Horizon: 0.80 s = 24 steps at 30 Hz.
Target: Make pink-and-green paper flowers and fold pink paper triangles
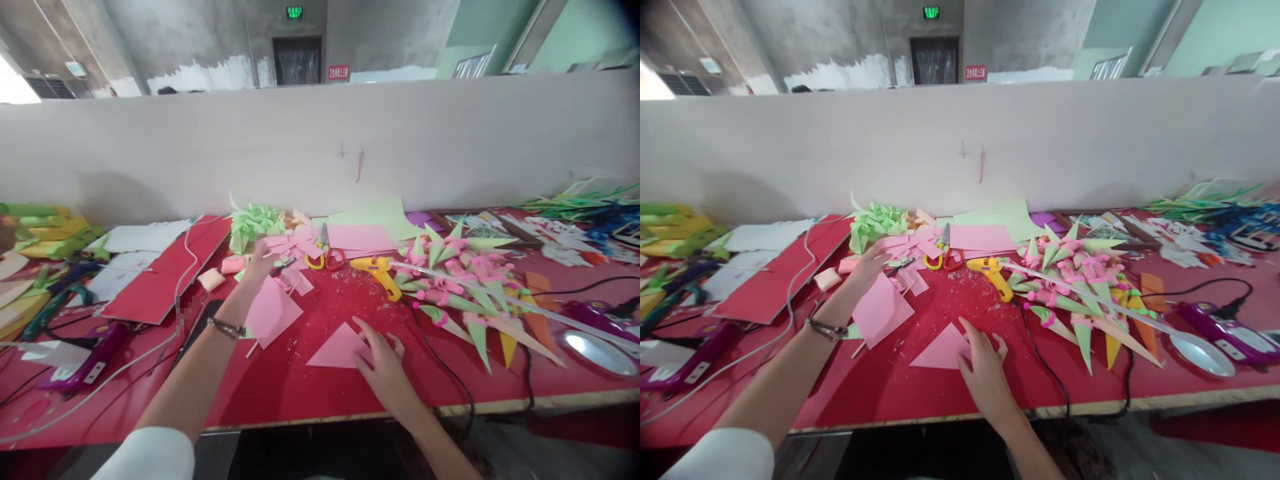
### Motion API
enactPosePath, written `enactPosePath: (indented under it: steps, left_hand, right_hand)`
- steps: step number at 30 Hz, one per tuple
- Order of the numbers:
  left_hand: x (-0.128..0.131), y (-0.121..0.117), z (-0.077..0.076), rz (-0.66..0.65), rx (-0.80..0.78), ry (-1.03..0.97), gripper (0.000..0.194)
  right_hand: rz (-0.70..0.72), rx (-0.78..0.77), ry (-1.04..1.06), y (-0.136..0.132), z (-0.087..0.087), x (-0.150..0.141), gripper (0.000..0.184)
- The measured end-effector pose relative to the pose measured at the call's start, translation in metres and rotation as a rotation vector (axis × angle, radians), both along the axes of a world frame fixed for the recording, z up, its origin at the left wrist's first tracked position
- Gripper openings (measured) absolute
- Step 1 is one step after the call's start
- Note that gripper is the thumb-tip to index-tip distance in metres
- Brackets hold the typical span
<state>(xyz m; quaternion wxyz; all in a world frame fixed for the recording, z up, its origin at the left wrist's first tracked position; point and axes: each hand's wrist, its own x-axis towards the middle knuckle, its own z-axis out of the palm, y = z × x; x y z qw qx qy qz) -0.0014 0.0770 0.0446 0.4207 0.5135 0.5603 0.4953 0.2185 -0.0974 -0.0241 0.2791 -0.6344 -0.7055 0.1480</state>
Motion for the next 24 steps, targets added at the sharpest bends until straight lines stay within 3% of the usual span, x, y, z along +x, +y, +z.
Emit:
enactPosePath:
  steps: [2,4,7,10,13,17,20,24]
  left_hand:
    - [0.003,-0.025,0.009,-0.102,0.003,-0.001,0.029]
    - [0.005,-0.057,0.022,-0.339,0.088,0.067,0.029]
    - [0.009,-0.109,0.042,-0.757,0.229,0.468,0.044]
    - [0.015,-0.15,0.04,-0.958,0.369,0.869,0.066]
    - [0.018,-0.171,0.015,-1.024,0.451,1.083,0.068]
    - [0.016,-0.176,-0.021,-0.938,0.458,1.134,0.046]
    - [0.019,-0.177,-0.03,-0.91,0.415,1.109,0.043]
    - [0.027,-0.183,-0.033,-0.87,0.378,1.093,0.051]
  right_hand:
    - [0.014,-0.044,0.054,0.002,0.007,0.003,0.038]
    - [0.045,-0.073,0.087,0.005,0.016,0.007,0.03]
    - [0.134,-0.116,0.149,0.008,0.029,0.01,0.026]
    - [0.263,-0.126,0.213,0.01,0.035,0.011,0.031]
    - [0.393,-0.16,0.267,0.011,0.034,0.011,0.034]
    - [0.52,-0.223,0.372,0.012,0.03,0.014,0.031]
    - [0.549,-0.26,0.371,0.012,0.028,0.021,0.03]
    - [0.561,-0.231,0.153,0.005,0.028,0.033,0.032]
